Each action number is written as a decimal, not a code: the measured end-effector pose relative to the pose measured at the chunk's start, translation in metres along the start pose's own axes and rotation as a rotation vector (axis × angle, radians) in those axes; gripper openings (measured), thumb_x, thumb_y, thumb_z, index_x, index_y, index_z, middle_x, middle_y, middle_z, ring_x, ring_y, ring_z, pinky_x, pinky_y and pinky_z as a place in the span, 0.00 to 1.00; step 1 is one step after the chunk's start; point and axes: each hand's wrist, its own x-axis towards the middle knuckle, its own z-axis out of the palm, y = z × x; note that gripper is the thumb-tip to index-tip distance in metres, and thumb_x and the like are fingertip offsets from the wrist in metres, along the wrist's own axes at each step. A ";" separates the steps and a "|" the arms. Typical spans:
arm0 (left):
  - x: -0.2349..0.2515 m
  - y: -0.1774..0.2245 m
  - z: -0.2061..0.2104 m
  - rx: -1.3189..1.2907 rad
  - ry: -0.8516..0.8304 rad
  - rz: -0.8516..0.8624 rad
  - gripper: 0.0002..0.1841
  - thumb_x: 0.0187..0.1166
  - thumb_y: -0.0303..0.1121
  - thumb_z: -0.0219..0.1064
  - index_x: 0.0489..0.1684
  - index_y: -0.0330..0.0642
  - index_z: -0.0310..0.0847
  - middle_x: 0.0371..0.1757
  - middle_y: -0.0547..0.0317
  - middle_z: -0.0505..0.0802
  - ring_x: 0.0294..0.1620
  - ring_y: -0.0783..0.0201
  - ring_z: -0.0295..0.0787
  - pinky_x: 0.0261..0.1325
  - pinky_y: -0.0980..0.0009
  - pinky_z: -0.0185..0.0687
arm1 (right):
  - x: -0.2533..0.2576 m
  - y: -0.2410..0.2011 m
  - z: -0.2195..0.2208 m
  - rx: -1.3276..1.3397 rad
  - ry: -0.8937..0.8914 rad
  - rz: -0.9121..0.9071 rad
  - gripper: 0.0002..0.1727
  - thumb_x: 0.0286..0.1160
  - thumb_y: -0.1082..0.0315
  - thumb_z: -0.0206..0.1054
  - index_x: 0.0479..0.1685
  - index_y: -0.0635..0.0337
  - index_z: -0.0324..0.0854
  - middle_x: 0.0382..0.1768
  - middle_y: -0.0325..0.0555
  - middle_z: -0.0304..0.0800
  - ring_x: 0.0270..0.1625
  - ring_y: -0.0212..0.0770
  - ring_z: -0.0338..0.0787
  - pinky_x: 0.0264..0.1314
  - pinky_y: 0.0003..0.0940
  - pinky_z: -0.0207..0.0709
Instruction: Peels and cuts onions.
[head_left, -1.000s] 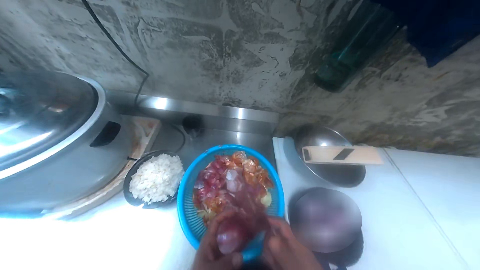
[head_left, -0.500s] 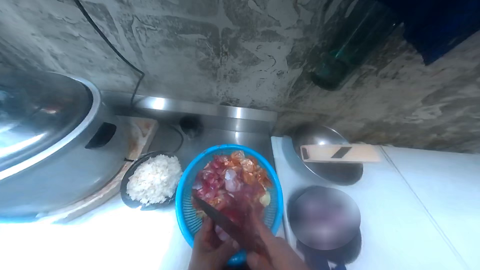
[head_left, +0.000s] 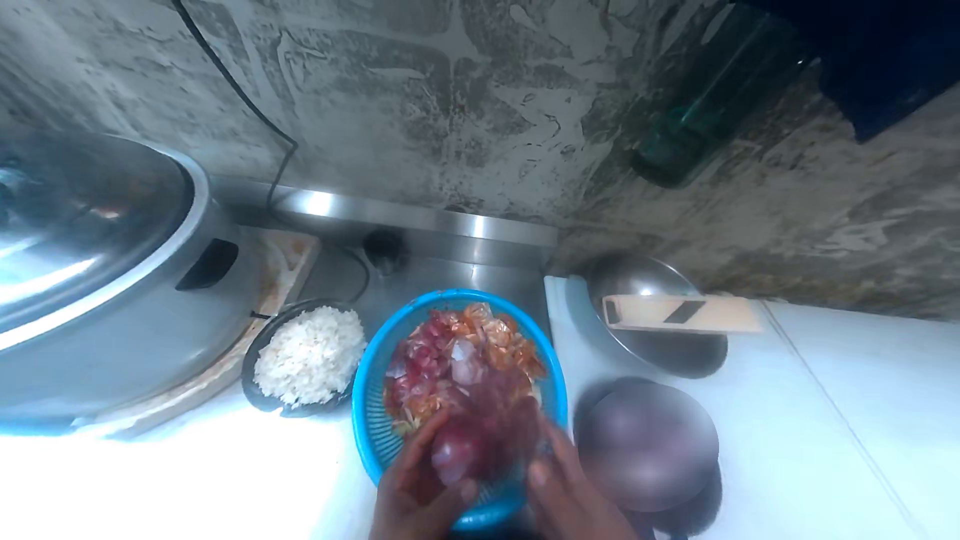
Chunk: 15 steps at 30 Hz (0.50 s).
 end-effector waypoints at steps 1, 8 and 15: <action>0.000 0.000 0.001 0.014 -0.014 0.002 0.38 0.66 0.20 0.78 0.82 0.37 0.70 0.77 0.52 0.84 0.72 0.55 0.85 0.74 0.56 0.83 | -0.001 0.001 0.000 -0.015 -0.061 -0.022 0.41 0.90 0.46 0.53 0.89 0.70 0.52 0.31 0.43 0.83 0.26 0.34 0.81 0.29 0.35 0.81; -0.002 0.007 0.006 0.127 -0.110 0.009 0.39 0.66 0.17 0.77 0.83 0.29 0.66 0.74 0.48 0.86 0.67 0.53 0.89 0.71 0.53 0.87 | 0.000 0.002 -0.003 -0.154 -0.216 -0.134 0.38 0.90 0.42 0.49 0.84 0.67 0.63 0.34 0.49 0.87 0.28 0.36 0.83 0.33 0.39 0.82; -0.006 0.012 -0.003 0.287 -0.191 0.049 0.38 0.68 0.25 0.80 0.82 0.31 0.69 0.75 0.48 0.85 0.67 0.52 0.89 0.68 0.51 0.90 | -0.001 -0.001 -0.003 -0.083 -0.265 -0.137 0.38 0.89 0.40 0.50 0.81 0.66 0.62 0.36 0.47 0.84 0.29 0.35 0.82 0.33 0.37 0.81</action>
